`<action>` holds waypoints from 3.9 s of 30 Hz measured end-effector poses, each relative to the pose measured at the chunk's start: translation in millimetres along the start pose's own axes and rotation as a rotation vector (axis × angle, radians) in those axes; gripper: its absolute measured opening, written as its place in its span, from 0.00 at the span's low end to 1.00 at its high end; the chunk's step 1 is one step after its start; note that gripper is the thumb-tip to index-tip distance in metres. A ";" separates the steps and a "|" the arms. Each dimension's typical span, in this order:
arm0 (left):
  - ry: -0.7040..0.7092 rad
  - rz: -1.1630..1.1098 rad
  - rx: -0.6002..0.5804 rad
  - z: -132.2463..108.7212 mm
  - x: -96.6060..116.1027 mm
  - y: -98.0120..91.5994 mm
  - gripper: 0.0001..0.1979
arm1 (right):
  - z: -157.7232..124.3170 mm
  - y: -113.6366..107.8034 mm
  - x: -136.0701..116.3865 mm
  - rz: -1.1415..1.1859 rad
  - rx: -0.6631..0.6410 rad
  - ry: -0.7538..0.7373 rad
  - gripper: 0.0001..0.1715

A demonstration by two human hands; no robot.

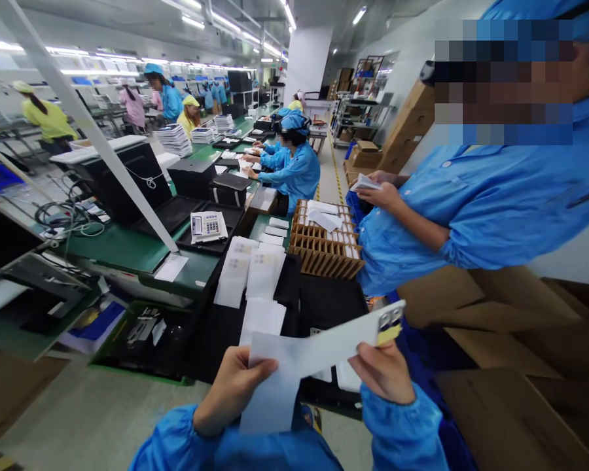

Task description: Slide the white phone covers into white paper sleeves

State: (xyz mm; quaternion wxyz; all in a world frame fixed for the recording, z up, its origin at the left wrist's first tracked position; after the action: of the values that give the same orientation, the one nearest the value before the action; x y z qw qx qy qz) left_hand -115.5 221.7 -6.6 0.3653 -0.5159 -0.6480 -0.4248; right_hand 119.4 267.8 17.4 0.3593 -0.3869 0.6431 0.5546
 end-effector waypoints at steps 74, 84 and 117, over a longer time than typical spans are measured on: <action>1.233 0.962 0.575 19.5 25.8 -6.2 0.47 | 4.0 70.0 42.4 -0.706 -0.041 -0.510 0.22; 1.213 0.811 0.672 16.0 36.3 -4.9 0.33 | -17.1 123.7 1.9 -0.932 -0.246 -1.085 0.23; 0.655 1.114 0.359 70.8 -42.1 -57.3 0.26 | -0.6 29.0 118.1 -1.039 0.034 -0.188 0.22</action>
State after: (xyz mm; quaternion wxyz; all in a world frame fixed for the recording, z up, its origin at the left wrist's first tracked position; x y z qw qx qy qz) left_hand -165.6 266.2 -81.3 0.7881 -0.5490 -0.2011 -0.1928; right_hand 41.1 258.0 -75.1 0.6494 -0.5973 0.3404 0.3250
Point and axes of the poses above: each hand's wrist, its own z-axis towards the middle knuckle, its own y-axis out of the palm, x = y × z, the point moved 5 cm from there along z, towards the middle knuckle, and after that the axes turned 12 degrees about x, right-handed, at the moved point
